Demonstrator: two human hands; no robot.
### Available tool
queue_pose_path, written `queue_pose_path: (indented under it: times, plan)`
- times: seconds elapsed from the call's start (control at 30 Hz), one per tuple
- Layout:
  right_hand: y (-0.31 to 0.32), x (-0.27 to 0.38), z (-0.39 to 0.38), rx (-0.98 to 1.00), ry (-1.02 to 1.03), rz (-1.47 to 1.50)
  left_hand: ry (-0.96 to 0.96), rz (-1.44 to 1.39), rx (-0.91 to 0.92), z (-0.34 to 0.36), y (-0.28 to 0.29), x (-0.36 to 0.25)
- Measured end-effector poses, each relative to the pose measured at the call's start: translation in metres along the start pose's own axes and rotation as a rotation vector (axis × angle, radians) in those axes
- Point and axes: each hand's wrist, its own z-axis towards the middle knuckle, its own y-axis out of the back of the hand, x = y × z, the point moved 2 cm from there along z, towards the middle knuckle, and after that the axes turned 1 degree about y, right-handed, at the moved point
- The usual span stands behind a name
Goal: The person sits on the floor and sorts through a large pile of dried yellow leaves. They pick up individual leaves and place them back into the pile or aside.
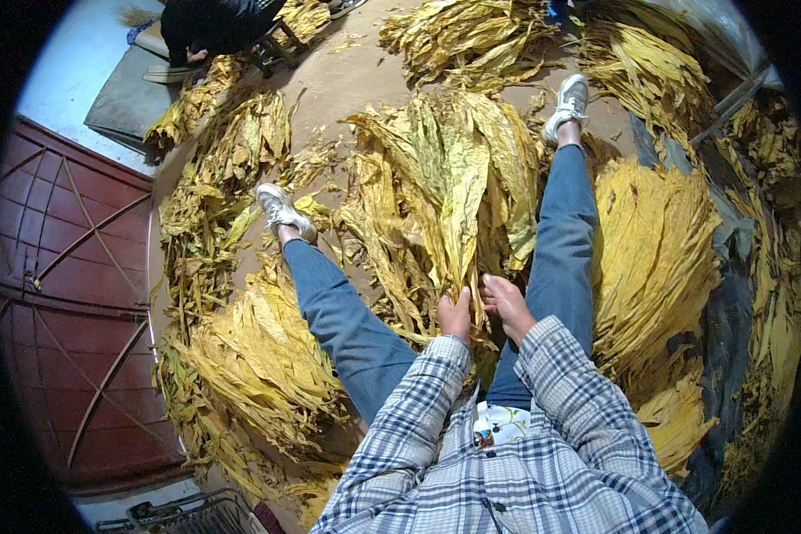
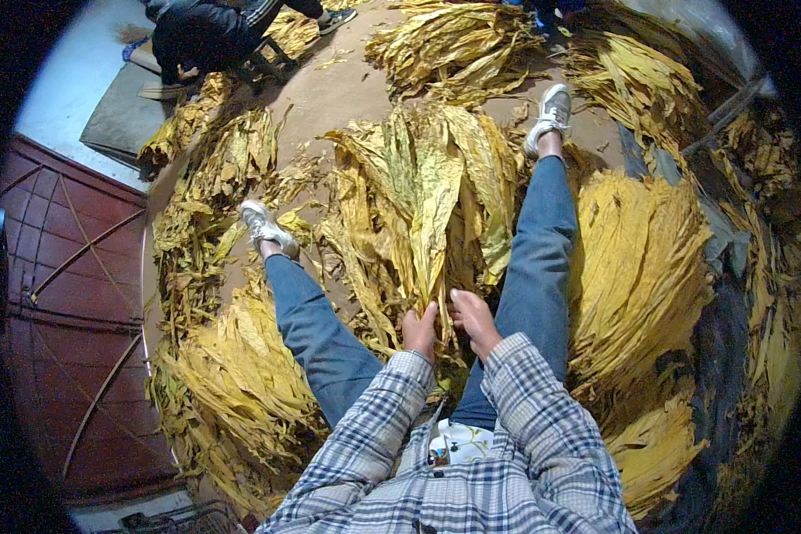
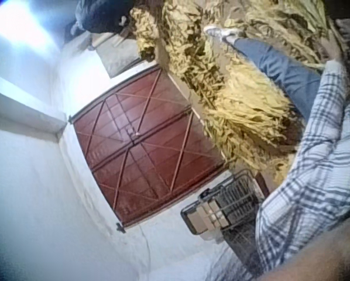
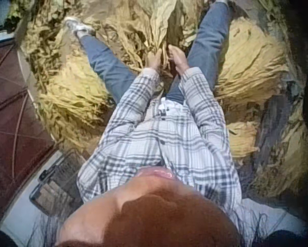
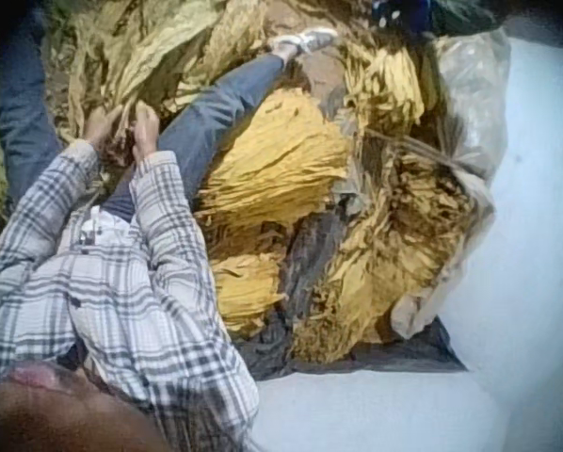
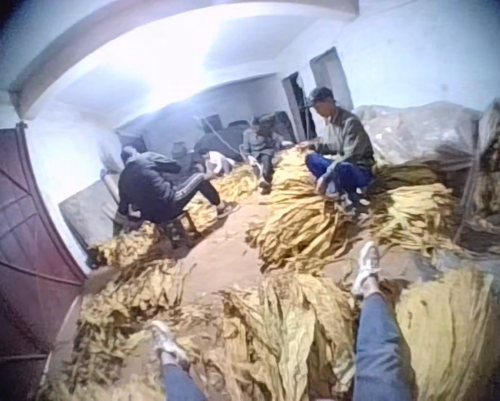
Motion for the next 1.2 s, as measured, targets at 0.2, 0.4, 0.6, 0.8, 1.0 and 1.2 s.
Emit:
queue_pose_path:
  times: [0.2, 0.4, 0.6, 0.8, 1.0, 1.2]
  plan:
    - [-0.011, 0.011, 0.015, 0.000, 0.107, -0.015, 0.061, -0.186, 0.152, -0.030, 0.003, 0.009]
    - [-0.020, 0.056, -0.003, -0.073, 0.112, 0.009, 0.152, -0.348, 0.005, -0.030, 0.042, 0.000]
    - [-0.030, 0.122, -0.035, -0.191, 0.517, -0.089, 0.271, -0.475, 0.175, -0.026, 0.050, 0.005]
    - [-0.056, 0.129, -0.026, -0.065, 0.494, -0.114, 0.686, -1.165, 0.771, -0.017, 0.043, -0.007]
    - [-0.012, 0.042, 0.018, -0.107, -0.038, 0.030, 0.579, -0.660, 0.483, 0.000, 0.033, 0.011]
    - [-0.001, 0.045, 0.001, -0.243, 0.097, 0.015, 0.040, 0.422, 0.067, 0.006, 0.077, 0.033]
